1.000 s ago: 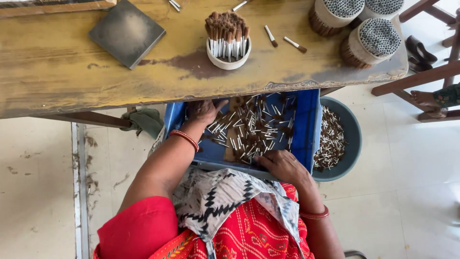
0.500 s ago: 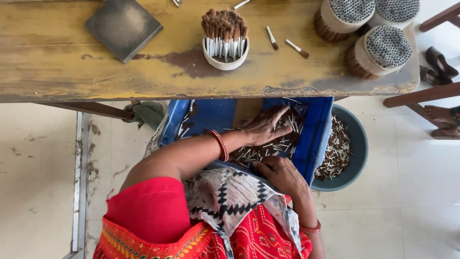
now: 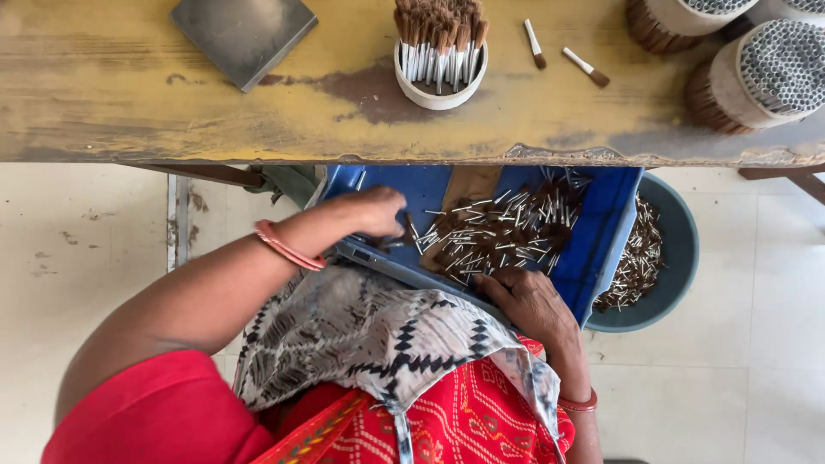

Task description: The person presses a tuft of brown fibrous bristle material into a white cup-shaped mold on the workbench, then sorts through metal brush handles in a blue tray, arranging them, while finished brushes accumulate in a cup on the table.

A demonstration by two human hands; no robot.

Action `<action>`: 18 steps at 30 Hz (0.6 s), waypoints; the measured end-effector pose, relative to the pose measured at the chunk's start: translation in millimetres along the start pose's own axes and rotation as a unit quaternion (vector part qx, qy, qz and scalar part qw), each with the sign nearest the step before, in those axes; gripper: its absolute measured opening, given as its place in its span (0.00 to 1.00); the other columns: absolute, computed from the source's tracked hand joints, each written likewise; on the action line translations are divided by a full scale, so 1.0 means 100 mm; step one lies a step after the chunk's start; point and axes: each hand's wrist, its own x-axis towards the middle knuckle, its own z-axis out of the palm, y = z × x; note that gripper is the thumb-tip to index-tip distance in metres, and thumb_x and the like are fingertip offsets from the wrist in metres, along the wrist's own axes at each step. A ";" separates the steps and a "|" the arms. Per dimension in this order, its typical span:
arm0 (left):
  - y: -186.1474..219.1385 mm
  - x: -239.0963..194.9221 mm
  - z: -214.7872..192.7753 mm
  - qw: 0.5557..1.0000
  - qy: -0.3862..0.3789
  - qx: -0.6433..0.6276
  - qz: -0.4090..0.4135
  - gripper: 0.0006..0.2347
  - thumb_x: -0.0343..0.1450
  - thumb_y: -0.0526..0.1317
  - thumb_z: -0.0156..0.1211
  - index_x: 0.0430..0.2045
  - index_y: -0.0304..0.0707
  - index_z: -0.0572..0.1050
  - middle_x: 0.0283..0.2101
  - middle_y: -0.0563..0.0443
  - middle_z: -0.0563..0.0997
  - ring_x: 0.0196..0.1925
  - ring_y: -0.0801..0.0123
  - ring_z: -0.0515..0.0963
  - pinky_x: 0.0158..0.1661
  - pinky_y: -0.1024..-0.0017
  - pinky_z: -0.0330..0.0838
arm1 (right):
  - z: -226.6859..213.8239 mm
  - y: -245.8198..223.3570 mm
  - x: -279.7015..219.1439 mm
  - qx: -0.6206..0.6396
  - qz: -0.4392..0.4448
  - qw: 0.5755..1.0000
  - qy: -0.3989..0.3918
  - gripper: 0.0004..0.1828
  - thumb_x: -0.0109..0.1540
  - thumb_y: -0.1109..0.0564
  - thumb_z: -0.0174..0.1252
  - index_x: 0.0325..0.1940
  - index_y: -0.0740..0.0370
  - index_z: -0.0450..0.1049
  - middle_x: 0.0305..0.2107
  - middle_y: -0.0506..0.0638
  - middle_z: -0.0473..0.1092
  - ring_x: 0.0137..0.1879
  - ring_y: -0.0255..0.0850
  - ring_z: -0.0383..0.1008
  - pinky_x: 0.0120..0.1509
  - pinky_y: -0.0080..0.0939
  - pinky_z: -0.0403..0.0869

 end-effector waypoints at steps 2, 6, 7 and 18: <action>-0.26 0.04 0.32 0.998 -0.028 -0.062 0.011 0.26 0.65 0.37 0.61 0.59 0.26 0.65 0.58 0.30 0.75 0.61 0.47 0.75 0.60 0.59 0.70 | 0.03 0.00 -0.03 0.001 0.001 1.000 0.001 0.19 0.63 0.44 0.58 0.35 0.62 0.83 0.29 0.61 0.77 0.35 0.57 0.79 0.38 0.53 0.74; -0.43 0.26 0.88 0.999 -0.018 -0.009 -0.026 0.24 0.68 0.31 0.55 0.61 0.26 0.62 0.53 0.26 0.78 0.55 0.43 0.79 0.54 0.57 0.74 | 0.02 -0.02 0.00 0.007 -0.018 1.000 0.019 0.18 0.62 0.45 0.58 0.37 0.61 0.83 0.30 0.61 0.77 0.34 0.58 0.78 0.37 0.52 0.74; -0.36 0.19 0.86 0.999 -0.021 -0.009 -0.023 0.24 0.68 0.31 0.55 0.61 0.26 0.62 0.53 0.26 0.78 0.55 0.43 0.79 0.54 0.57 0.74 | 0.02 -0.03 -0.01 0.008 -0.014 1.000 0.019 0.18 0.62 0.45 0.58 0.37 0.61 0.83 0.30 0.61 0.77 0.34 0.58 0.78 0.37 0.52 0.74; 0.63 0.91 1.49 0.966 -0.137 -0.210 -0.063 0.25 0.80 0.39 0.37 0.74 0.39 0.41 0.41 0.34 0.80 0.39 0.48 0.82 0.46 0.54 0.77 | -0.05 -0.04 -0.05 0.007 0.001 1.000 0.007 0.19 0.62 0.44 0.59 0.35 0.63 0.83 0.26 0.61 0.77 0.32 0.55 0.78 0.38 0.50 0.74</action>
